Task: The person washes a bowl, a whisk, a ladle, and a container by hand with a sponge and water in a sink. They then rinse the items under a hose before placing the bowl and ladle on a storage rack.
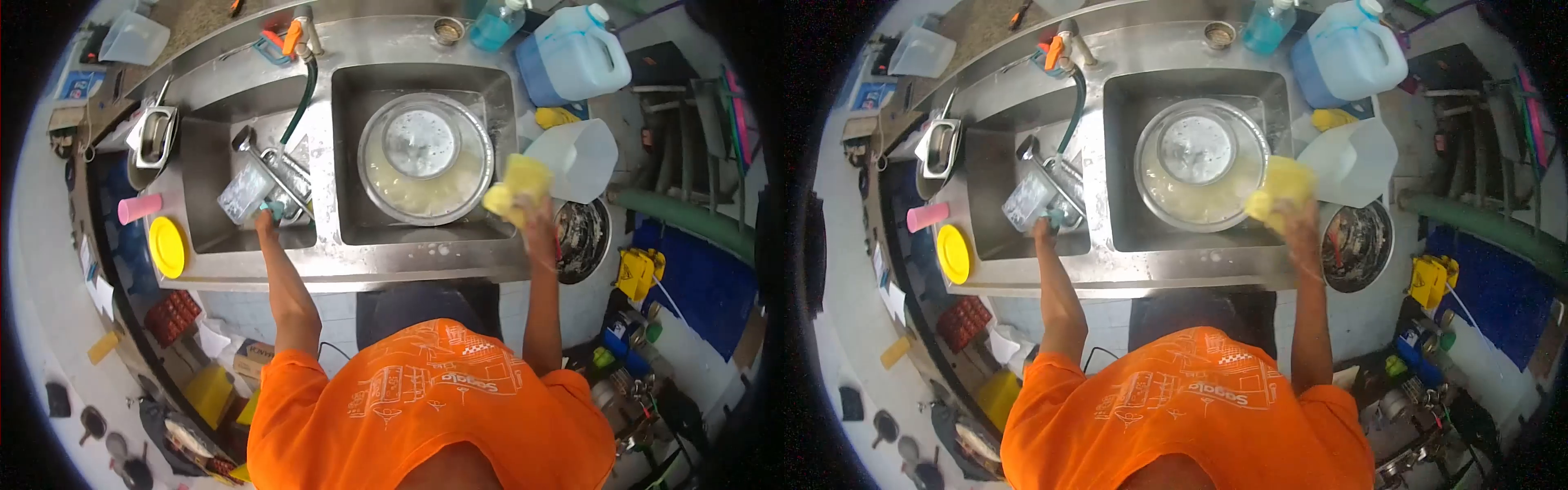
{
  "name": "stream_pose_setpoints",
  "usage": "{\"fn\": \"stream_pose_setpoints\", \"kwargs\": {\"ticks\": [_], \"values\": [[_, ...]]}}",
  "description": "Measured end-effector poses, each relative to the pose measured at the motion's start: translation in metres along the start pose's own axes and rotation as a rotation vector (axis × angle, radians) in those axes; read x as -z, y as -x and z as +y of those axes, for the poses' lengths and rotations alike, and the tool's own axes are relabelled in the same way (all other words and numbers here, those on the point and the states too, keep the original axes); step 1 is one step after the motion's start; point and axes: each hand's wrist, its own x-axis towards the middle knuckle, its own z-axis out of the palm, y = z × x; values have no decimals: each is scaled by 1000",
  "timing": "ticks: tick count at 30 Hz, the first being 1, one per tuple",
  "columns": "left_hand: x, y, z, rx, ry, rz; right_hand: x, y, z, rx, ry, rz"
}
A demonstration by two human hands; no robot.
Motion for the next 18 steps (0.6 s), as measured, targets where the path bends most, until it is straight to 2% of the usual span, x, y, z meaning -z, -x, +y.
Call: {"fn": "stream_pose_setpoints", "kwargs": {"ticks": [2, 3, 4, 5, 6, 7, 8, 9, 10, 11, 12, 13, 14, 16, 17, 18], "values": [[-23, 35, 28, 51, -26, 131, 48, -8, 23, 17, 359, 93], [-41, 60, 47, 52, -19, 119, 75, -34, 2, -379, -115, 234], [-65, 98, 68, -407, -155, 264, 96, -59, -15, -766, -605, 364], [-89, 133, 81, -866, -290, 405, 105, -67, 1, -612, -243, 303], [-116, 159, 86, -934, -253, 239, 122, -77, 31, -445, 112, 233], [-142, 186, 89, -994, -214, 76, 128, -87, 64, -322, 30, 54], [-168, 222, 94, -978, -407, -60, 125, -94, 92, -317, 38, 49], [-195, 235, 84, -807, -291, -355, 117, -101, 120, -323, 20, -258], [-222, 230, 51, -528, -217, -417, 103, -111, 144, -325, 6, -562], [-250, 214, 6, -392, -260, -343, 77, -121, 169, -205, 158, -667], [-270, 213, -13, -477, -408, -211, 59, -132, 188, -81, 311, -767], [-291, 172, -73, -471, -414, -213, 45, -141, 195, -24, 393, -827], [-302, 170, -87, -473, -398, -206, 32, -148, 198, 6, 421, -866], [-319, 165, -107, -197, -623, -62, 13, -165, 200, 47, 452, -914], [-332, 158, -115, -201, -611, -59, 9, -169, 200, 62, 455, -929], [-340, 147, -133, -260, -446, -51, 9, -171, 199, 75, 455, -940]]}}
